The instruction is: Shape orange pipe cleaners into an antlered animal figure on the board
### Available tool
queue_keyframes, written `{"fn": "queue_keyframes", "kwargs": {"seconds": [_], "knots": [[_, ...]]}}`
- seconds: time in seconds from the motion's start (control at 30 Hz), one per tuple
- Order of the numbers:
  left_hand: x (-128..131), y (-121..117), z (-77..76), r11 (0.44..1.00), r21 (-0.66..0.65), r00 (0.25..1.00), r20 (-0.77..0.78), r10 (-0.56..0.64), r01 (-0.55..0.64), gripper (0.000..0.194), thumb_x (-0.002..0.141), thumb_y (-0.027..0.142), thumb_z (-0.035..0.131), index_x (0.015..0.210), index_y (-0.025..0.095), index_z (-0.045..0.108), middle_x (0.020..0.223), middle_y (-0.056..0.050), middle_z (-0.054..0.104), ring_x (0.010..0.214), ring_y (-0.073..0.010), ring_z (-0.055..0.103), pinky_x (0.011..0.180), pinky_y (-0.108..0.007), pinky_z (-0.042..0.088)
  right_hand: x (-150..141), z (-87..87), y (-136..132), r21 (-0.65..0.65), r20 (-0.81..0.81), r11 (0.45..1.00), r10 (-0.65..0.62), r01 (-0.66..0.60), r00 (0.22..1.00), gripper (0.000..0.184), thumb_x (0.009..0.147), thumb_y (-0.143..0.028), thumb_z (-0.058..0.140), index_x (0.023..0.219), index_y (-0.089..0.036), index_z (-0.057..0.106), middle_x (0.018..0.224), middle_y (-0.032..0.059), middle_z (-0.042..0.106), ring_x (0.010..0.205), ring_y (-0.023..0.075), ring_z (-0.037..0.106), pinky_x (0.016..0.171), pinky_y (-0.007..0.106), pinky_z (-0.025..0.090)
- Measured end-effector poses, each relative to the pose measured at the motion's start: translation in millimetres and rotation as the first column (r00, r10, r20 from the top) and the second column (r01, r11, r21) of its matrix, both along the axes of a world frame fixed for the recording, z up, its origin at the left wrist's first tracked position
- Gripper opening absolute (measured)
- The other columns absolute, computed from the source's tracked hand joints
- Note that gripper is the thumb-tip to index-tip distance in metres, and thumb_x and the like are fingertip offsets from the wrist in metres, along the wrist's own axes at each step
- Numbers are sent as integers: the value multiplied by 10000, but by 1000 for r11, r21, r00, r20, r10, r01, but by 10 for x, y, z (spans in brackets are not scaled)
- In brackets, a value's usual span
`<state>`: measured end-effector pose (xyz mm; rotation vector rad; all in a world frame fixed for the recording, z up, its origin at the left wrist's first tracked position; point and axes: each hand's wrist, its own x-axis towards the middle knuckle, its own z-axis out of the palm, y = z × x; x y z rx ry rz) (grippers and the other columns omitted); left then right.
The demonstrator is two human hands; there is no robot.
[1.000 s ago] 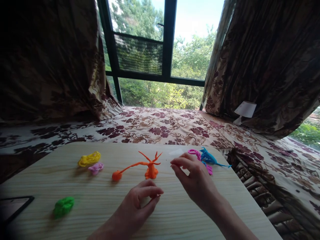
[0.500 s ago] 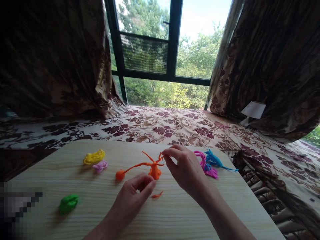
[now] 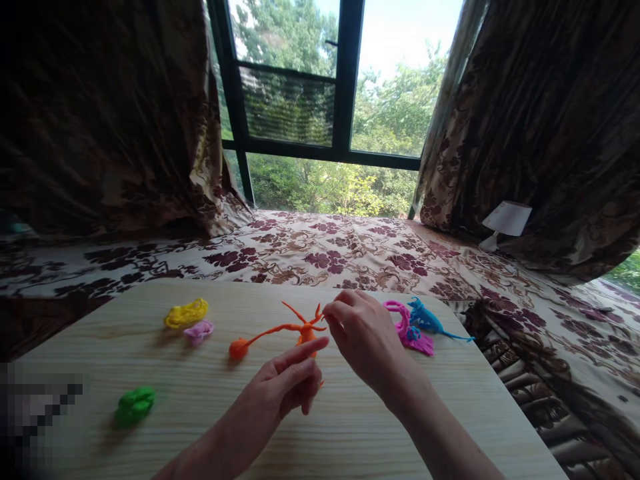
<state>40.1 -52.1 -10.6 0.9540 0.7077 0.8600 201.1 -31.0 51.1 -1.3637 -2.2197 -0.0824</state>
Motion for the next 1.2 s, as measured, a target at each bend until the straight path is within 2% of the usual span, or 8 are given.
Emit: {"fn": "queue_keyframes", "kwargs": {"seconds": [0.17, 0.47, 0.7, 0.83, 0.9, 0.97, 1.07, 1.2], "knots": [[-15, 1, 34, 997, -80, 994, 112, -13, 22, 494, 820, 222, 484, 1297, 162, 371, 671, 9, 509, 576, -85, 424, 575, -246, 351, -38, -10, -20, -27, 46, 1000, 9, -8, 999, 163, 869, -219, 457, 842, -235, 616, 821, 11, 583, 776, 138, 510, 670, 242, 359], [-40, 29, -14, 992, -124, 984, 178, 21, 1, 457, 835, 235, 466, 1276, 156, 373, 663, 8, 507, 570, -91, 439, 560, -241, 349, -96, 14, -66, -17, 76, 1000, -3, 4, 997, 141, 860, -263, 476, 810, -237, 605, 802, 1, 565, 755, 139, 486, 662, 254, 342], [-64, 30, -13, 989, -138, 966, 259, -19, 56, 428, 837, 205, 438, 1260, 173, 385, 676, 6, 512, 559, -89, 450, 561, -241, 352, -120, 17, -87, 19, 100, 1000, -1, -1, 995, 133, 834, -282, 511, 760, -230, 608, 824, 12, 547, 778, 152, 466, 675, 272, 344], [-58, 31, -31, 989, -137, 971, 236, -29, 62, 444, 834, 217, 435, 1272, 192, 371, 682, 11, 513, 556, -85, 452, 569, -242, 361, -91, 10, -70, 1, 79, 1000, 26, -26, 997, 155, 846, -259, 491, 763, -232, 619, 838, 13, 545, 786, 149, 472, 696, 276, 353], [-43, 21, -34, 997, -82, 991, 133, 5, 6, 413, 836, 254, 446, 1240, 174, 420, 648, 20, 500, 547, -83, 436, 566, -238, 358, -68, 12, -59, -16, 53, 999, 30, -30, 998, 162, 850, -246, 481, 775, -232, 624, 843, 13, 547, 777, 145, 476, 689, 273, 359], [-20, -2, -28, 991, 63, 992, -39, 123, -120, 378, 827, 308, 482, 1172, 155, 498, 599, 34, 473, 537, -81, 407, 552, -227, 344, -52, 20, -51, -31, 25, 999, 27, -27, 999, 156, 847, -238, 484, 786, -235, 627, 854, 13, 549, 770, 142, 482, 682, 270, 364], [27, -44, -21, 914, 306, 914, -223, 340, -265, 338, 797, 376, 528, 1041, 151, 591, 601, 33, 466, 552, -82, 387, 533, -213, 323, -55, 36, -46, -41, -3, 999, 22, -22, 1000, 149, 843, -242, 490, 784, -236, 627, 850, 11, 550, 778, 145, 493, 691, 273, 372], [126, -23, -116, 879, 375, 867, -282, 412, -295, 366, 753, 458, 547, 907, 138, 637, 586, 26, 441, 538, -91, 372, 504, -221, 297, -65, 53, -38, -39, -70, 999, 17, -20, 997, 149, 848, -245, 478, 773, -226, 606, 837, 9, 556, 778, 144, 516, 690, 270, 384]]}}
